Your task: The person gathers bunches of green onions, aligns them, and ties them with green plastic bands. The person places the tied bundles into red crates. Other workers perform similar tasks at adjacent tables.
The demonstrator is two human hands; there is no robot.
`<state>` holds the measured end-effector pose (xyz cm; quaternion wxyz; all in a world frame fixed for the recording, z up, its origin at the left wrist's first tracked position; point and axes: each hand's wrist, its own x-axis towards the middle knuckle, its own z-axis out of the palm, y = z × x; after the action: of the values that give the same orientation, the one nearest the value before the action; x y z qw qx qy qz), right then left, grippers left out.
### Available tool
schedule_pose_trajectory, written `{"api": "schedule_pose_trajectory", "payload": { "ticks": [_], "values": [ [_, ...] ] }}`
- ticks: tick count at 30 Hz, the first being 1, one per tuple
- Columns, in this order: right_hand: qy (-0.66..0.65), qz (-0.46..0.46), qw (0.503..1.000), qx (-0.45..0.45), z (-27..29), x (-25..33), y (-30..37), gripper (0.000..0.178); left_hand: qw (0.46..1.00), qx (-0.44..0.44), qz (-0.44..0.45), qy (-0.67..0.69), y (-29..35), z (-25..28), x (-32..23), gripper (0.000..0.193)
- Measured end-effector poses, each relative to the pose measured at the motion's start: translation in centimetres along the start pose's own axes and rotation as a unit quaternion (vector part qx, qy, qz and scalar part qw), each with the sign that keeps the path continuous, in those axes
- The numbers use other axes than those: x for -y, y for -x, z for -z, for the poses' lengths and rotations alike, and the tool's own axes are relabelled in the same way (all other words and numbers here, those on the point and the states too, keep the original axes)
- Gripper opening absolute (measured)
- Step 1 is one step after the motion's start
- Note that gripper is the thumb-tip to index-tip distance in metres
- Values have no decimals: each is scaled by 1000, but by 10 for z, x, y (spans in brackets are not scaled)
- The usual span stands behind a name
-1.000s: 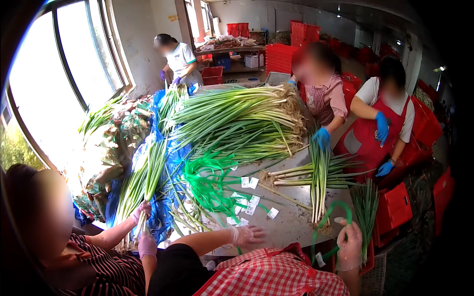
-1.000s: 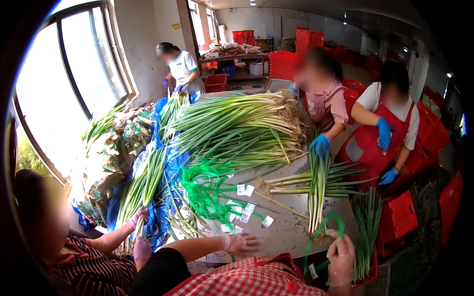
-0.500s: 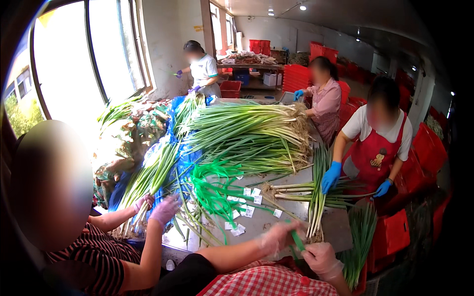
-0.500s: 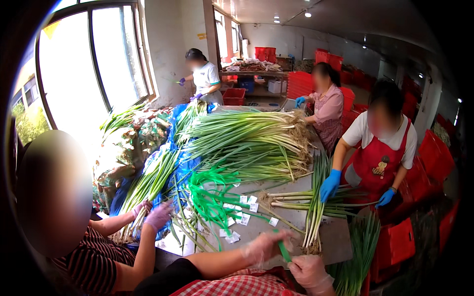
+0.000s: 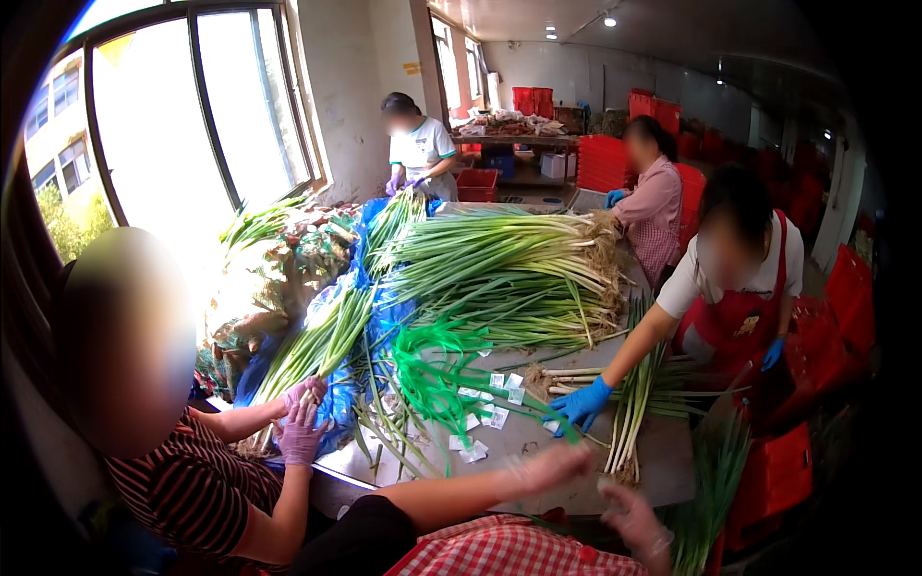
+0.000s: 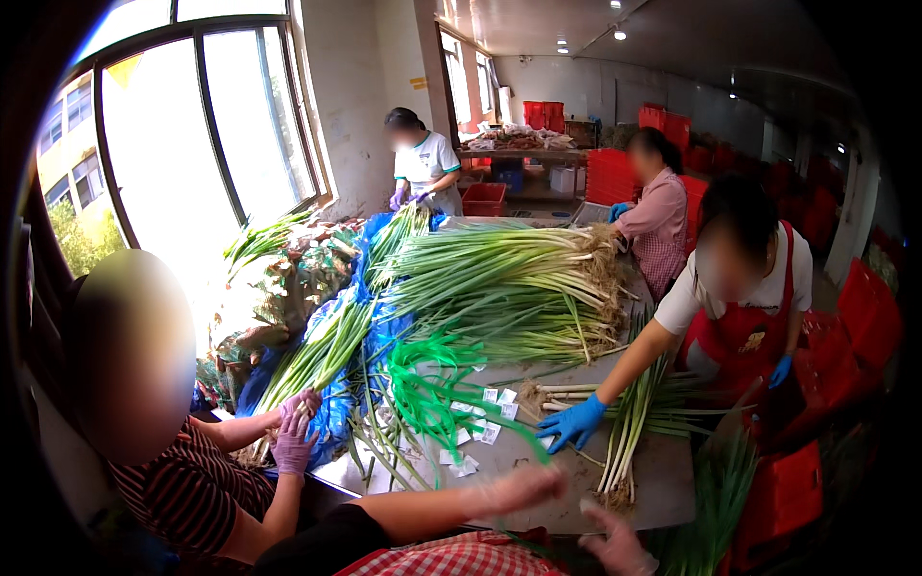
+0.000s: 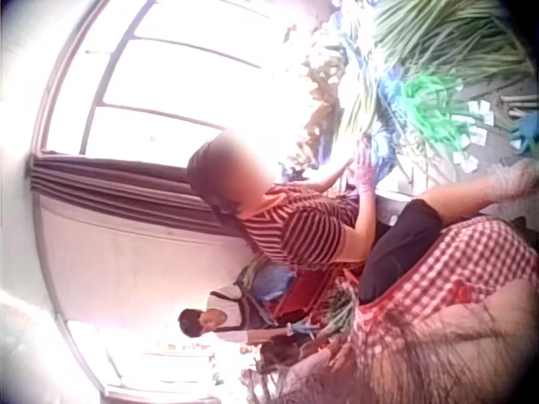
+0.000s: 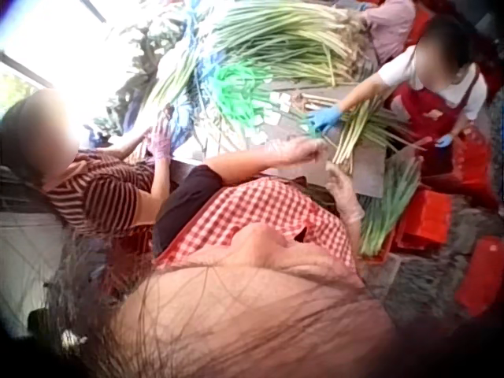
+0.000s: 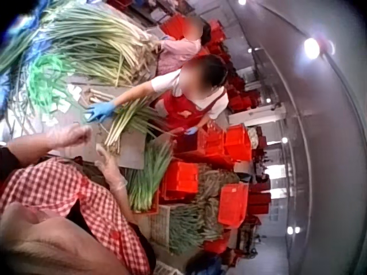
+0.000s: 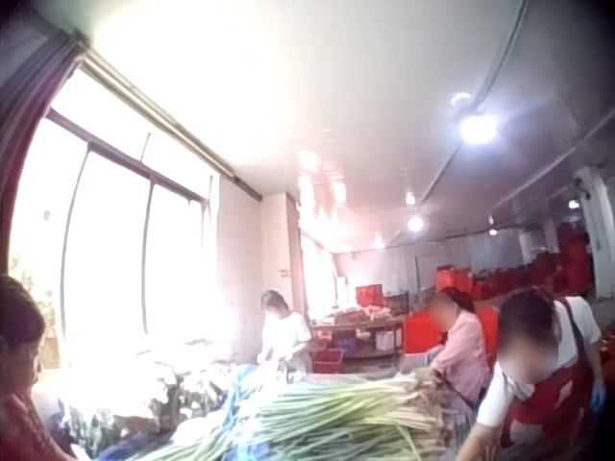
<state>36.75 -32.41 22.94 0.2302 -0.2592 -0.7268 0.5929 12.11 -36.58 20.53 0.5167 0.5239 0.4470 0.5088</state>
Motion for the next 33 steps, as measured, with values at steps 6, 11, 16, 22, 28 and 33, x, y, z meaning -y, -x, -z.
{"api": "schedule_pose_trajectory", "payload": {
  "ticks": [6,11,16,22,28,33],
  "values": [
    [-119,2,990,77,0,52,-38,30,995,94,-14,11,13,-85,-12,43],
    [-198,66,939,-274,-22,84,-56,26,970,223,55,-77,-7,-37,-1,30],
    [-34,32,988,-146,-21,81,-51,22,982,-8,-173,73,-9,-17,-25,58],
    [92,22,989,-116,-53,90,-52,17,985,79,-152,-32,-11,14,-53,9],
    [178,106,908,-364,-68,83,-33,14,977,132,-160,54,-15,17,-44,10],
    [2,67,897,-437,-79,106,-25,10,978,159,-137,10,-16,3,-41,13]
  ]
}}
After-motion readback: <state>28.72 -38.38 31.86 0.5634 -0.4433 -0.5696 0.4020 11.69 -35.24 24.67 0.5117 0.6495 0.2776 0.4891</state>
